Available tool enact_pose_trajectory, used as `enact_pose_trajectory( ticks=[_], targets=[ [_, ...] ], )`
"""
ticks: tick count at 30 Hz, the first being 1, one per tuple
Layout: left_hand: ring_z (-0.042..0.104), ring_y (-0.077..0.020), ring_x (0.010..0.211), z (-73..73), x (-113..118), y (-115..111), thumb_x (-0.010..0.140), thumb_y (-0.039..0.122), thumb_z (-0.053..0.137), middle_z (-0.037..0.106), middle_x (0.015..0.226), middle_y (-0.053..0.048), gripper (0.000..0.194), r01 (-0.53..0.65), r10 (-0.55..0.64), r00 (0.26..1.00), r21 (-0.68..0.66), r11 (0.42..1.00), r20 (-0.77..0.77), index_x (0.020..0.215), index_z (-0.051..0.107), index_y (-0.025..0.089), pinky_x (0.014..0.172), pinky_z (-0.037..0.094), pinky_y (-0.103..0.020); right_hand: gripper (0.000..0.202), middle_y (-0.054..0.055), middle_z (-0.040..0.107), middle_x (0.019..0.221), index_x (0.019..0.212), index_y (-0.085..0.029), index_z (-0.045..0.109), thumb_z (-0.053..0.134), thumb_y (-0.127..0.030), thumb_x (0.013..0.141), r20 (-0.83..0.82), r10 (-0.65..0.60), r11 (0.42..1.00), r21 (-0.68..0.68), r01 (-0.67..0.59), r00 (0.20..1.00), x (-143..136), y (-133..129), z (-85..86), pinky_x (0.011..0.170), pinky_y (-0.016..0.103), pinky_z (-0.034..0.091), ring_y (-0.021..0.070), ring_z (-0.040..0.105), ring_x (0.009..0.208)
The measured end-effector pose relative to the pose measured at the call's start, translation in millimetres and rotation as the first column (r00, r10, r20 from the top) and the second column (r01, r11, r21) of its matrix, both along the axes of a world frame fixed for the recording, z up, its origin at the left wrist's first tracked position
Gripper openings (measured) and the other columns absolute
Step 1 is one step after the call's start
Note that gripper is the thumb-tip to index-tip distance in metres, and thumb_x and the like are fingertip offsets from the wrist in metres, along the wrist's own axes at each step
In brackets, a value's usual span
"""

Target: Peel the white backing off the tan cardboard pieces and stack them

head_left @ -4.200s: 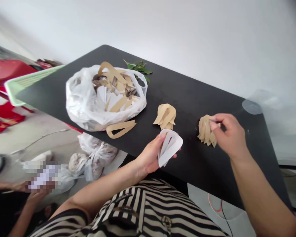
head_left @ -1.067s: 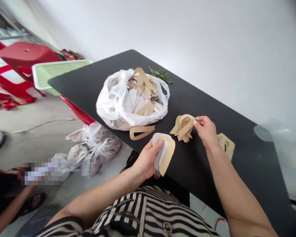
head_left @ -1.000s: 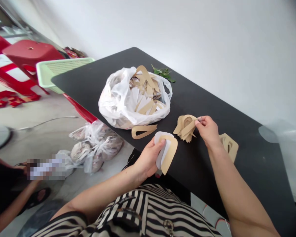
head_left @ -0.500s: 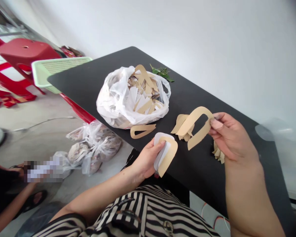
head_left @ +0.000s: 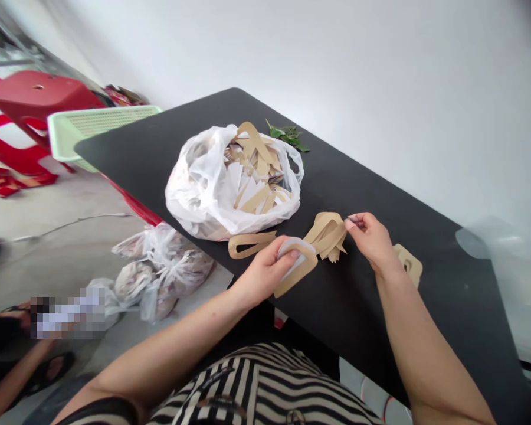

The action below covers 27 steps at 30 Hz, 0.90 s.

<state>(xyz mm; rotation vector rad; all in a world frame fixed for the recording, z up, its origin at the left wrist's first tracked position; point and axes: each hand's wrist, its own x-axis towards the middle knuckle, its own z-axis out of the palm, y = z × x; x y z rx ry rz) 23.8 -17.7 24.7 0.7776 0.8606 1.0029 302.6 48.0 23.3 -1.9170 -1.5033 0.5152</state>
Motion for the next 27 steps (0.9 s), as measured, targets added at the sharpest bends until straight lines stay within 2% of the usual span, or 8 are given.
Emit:
enact_pose_trajectory(
  ticks=[2,4,6,8,12,19,24,27],
  targets=[
    [0.065,-0.0250,0.111,5.2,0.0,17.4,0.084,0.029,0.076,0.075,0.109,-0.006,0.030,0.068,-0.057,0.992,0.100,0.993,-0.110,0.114,0.076,0.023,0.097,0.049,-0.030,0.034,0.007,0.073,0.101,0.103,-0.020,0.070,0.067,-0.050,0.086,-0.006,0.017,1.000,-0.006,-0.017,1.000,-0.8,-0.9,4.2,0.084,0.041,0.052,0.0210,0.066,0.085],
    [0.062,-0.0279,0.120,8.7,3.2,32.1,0.080,0.022,0.078,0.075,0.113,-0.005,0.038,0.094,-0.076,0.985,0.117,0.989,-0.152,0.118,0.076,0.024,0.105,0.046,-0.034,0.038,0.009,0.073,0.104,0.109,-0.020,0.068,0.067,-0.051,0.086,-0.058,0.035,0.999,-0.016,-0.036,0.998,-1.3,-1.4,4.4,0.085,0.041,0.053,0.0216,0.067,0.088],
    [0.058,-0.0299,0.128,9.3,9.1,42.3,0.077,0.018,0.078,0.074,0.117,-0.006,0.036,0.123,-0.101,0.977,0.112,0.986,-0.188,0.113,0.078,0.025,0.114,0.040,-0.038,0.044,0.009,0.073,0.106,0.116,-0.020,0.065,0.071,-0.049,0.084,-0.099,0.060,0.998,-0.027,-0.063,0.993,-1.3,-0.7,1.7,0.085,0.041,0.055,0.0218,0.068,0.090],
    [0.054,-0.0307,0.133,7.4,16.2,48.4,0.076,0.016,0.078,0.072,0.123,-0.006,0.026,0.160,-0.133,0.969,0.117,0.980,-0.208,0.101,0.079,0.024,0.120,0.033,-0.040,0.048,0.009,0.072,0.107,0.119,-0.020,0.063,0.075,-0.045,0.081,-0.118,0.098,0.994,-0.034,-0.103,0.988,-1.0,1.7,-1.6,0.084,0.042,0.055,0.0218,0.068,0.090],
    [0.049,-0.0313,0.140,2.5,27.1,55.2,0.075,0.016,0.077,0.070,0.129,-0.008,0.011,0.223,-0.191,0.962,0.153,0.963,-0.196,0.084,0.078,0.023,0.123,0.029,-0.041,0.045,0.006,0.072,0.101,0.121,-0.021,0.062,0.074,-0.036,0.080,-0.141,0.158,0.985,-0.044,-0.166,0.977,-1.8,8.5,-2.9,0.082,0.041,0.055,0.0208,0.068,0.087],
    [0.050,-0.0321,0.139,-0.1,31.5,63.6,0.081,0.019,0.073,0.064,0.141,-0.009,0.015,0.281,-0.219,0.920,0.159,0.946,-0.324,0.094,0.079,0.024,0.123,0.028,-0.046,0.026,0.003,0.073,0.095,0.109,-0.023,0.069,0.069,-0.034,0.086,-0.313,0.203,0.953,-0.155,-0.260,0.928,-0.2,14.3,3.0,0.083,0.039,0.055,0.0204,0.068,0.086],
    [0.047,-0.0334,0.143,6.2,25.1,71.0,0.082,0.024,0.077,0.060,0.146,-0.007,0.013,0.180,-0.155,0.966,0.112,0.977,-0.206,0.094,0.079,0.024,0.122,0.033,-0.046,0.022,0.003,0.073,0.094,0.099,-0.024,0.070,0.072,-0.042,0.086,-0.464,0.212,0.914,-0.217,-0.343,0.860,2.4,7.2,23.4,0.084,0.037,0.055,0.0210,0.067,0.088],
    [0.045,-0.0328,0.146,14.6,19.4,74.1,0.081,0.026,0.080,0.058,0.150,-0.005,0.016,0.230,-0.218,0.967,0.082,0.970,-0.128,0.097,0.080,0.024,0.118,0.038,-0.044,0.022,0.002,0.073,0.094,0.096,-0.024,0.071,0.073,-0.044,0.086,-0.557,0.235,0.882,-0.223,-0.416,0.797,-0.5,0.0,43.0,0.083,0.035,0.056,0.0209,0.067,0.089]
  ],
)
